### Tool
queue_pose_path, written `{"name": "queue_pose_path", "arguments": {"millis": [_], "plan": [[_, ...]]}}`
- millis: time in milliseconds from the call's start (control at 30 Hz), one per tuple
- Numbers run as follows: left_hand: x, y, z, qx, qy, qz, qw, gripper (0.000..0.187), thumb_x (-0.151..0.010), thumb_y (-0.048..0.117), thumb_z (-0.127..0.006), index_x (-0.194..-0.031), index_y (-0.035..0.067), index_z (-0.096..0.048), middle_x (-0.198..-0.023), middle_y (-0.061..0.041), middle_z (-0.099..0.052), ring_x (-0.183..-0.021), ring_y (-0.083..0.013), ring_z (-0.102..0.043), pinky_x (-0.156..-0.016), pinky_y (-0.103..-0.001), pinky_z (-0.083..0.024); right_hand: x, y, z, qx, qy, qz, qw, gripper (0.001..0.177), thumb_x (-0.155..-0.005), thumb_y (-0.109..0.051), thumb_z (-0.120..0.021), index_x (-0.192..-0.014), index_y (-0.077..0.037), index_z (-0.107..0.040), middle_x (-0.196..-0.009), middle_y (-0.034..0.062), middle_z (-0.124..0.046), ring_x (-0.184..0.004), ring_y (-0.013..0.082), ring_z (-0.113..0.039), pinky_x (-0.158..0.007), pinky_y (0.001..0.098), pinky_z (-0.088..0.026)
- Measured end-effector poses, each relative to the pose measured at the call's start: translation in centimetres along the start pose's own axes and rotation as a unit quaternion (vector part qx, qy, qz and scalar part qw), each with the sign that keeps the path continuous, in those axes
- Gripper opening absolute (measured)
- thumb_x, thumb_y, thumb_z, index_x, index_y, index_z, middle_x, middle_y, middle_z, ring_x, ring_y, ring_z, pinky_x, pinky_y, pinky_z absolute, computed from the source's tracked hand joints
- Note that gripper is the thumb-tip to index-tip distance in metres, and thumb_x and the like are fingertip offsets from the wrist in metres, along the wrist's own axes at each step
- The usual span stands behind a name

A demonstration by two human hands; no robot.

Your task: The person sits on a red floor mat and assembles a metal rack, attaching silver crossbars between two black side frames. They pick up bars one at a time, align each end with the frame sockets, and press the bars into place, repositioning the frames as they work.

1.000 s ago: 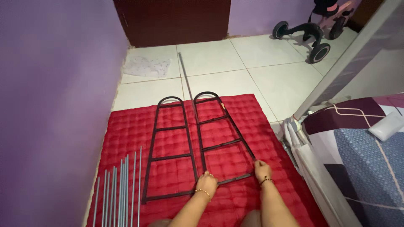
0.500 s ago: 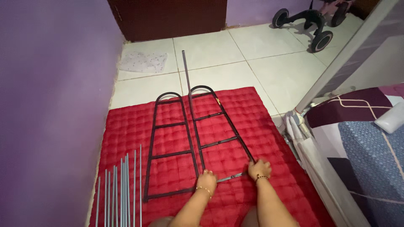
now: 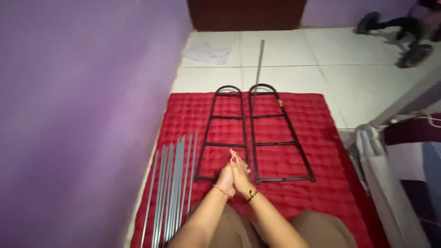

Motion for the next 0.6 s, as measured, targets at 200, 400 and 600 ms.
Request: {"name": "queue_pose_path", "arguments": {"millis": [200, 400, 600], "plan": [[6.9, 6.2, 8.7, 0.102, 0.036, -0.078, 0.991, 0.07, -0.099, 0.059, -0.045, -0.155, 0.019, -0.034, -0.149, -0.013, -0.055, -0.132, -0.0309, -0.057, -0.102, -0.049, -0.048, 5.6, -4.7, -11.6, 0.026, -0.124, -0.005, 0.992, 0.064, -0.108, -0.04, -0.032, -0.158, 0.0, -0.032, -0.167, 0.0211, -0.026, -0.156, 0.032, -0.019, -0.125, 0.0392, -0.014], [9.3, 10.0, 15.1, 0.115, 0.155, -0.177, 0.965, 0.063, -0.095, 0.048, -0.05, -0.153, 0.023, -0.042, -0.143, -0.007, -0.061, -0.13, -0.027, -0.058, -0.102, -0.044, -0.047, 10.6, -10.6, -14.3, 0.04, -0.211, 0.018, 0.976, 0.048, -0.108, -0.033, -0.039, -0.147, -0.006, -0.049, -0.138, 0.024, -0.058, -0.131, 0.0316, -0.055, -0.109, 0.0402, -0.042], [10.0, 11.6, 12.7, -0.124, 0.193, -0.252, 0.94, 0.056, -0.102, 0.038, -0.061, -0.137, -0.005, -0.067, -0.136, -0.022, -0.068, -0.119, -0.025, -0.065, -0.099, -0.034, -0.046, 7.9, -9.6, -6.6, 0.174, -0.14, -0.045, 0.974, 0.027, -0.099, -0.029, -0.06, -0.108, -0.008, -0.075, -0.105, 0.0153, -0.078, -0.093, 0.024, -0.077, -0.084, 0.0365, -0.059]]}}
Point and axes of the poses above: each hand's wrist, its own x-axis away from the middle knuckle, its own z-axis out of the back of the hand, y = z × x, the point moved 7 cm from there along -x, towards the middle knuckle
